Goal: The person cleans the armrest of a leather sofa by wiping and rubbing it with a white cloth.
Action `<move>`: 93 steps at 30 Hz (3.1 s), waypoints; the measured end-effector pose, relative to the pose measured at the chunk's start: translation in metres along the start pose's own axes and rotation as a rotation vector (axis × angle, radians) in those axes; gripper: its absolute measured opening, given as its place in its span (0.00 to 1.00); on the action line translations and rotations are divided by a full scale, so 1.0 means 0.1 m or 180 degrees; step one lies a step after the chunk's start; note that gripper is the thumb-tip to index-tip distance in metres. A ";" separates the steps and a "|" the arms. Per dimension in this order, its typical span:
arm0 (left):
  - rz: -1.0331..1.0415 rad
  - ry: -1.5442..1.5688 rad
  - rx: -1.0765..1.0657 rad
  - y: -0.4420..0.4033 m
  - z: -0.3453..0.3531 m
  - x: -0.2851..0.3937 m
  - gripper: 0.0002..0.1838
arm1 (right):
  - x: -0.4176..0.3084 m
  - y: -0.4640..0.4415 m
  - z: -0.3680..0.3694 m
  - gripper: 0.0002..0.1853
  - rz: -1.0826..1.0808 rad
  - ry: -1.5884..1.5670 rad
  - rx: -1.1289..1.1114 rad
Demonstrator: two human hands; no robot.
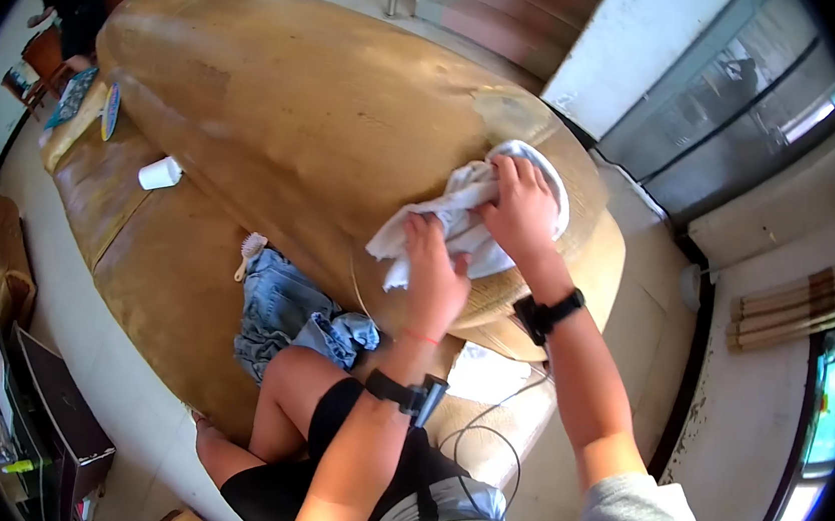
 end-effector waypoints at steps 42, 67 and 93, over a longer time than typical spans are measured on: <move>0.0708 -0.0131 -0.0193 0.39 -0.24 0.04 0.16 | -0.26 0.27 0.24 0.19 0.0032 0.0845 -0.0063; 0.0800 -0.0099 -0.0478 -0.13 0.11 0.24 0.36 | 0.04 -0.01 0.17 0.26 0.0238 0.0085 -0.0361; 0.0661 -0.0147 -0.0248 0.60 -0.12 0.05 0.18 | -0.14 0.49 0.43 0.42 0.0175 -0.0032 -0.0198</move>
Point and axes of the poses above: each hand's wrist, its own y-axis away from the middle knuckle, its own z-axis out of the palm, x = y × z, the point moved 10 cm from there along -y, towards the middle knuckle, and after that the axes turned 14 degrees about z, right-handed, at the moved point
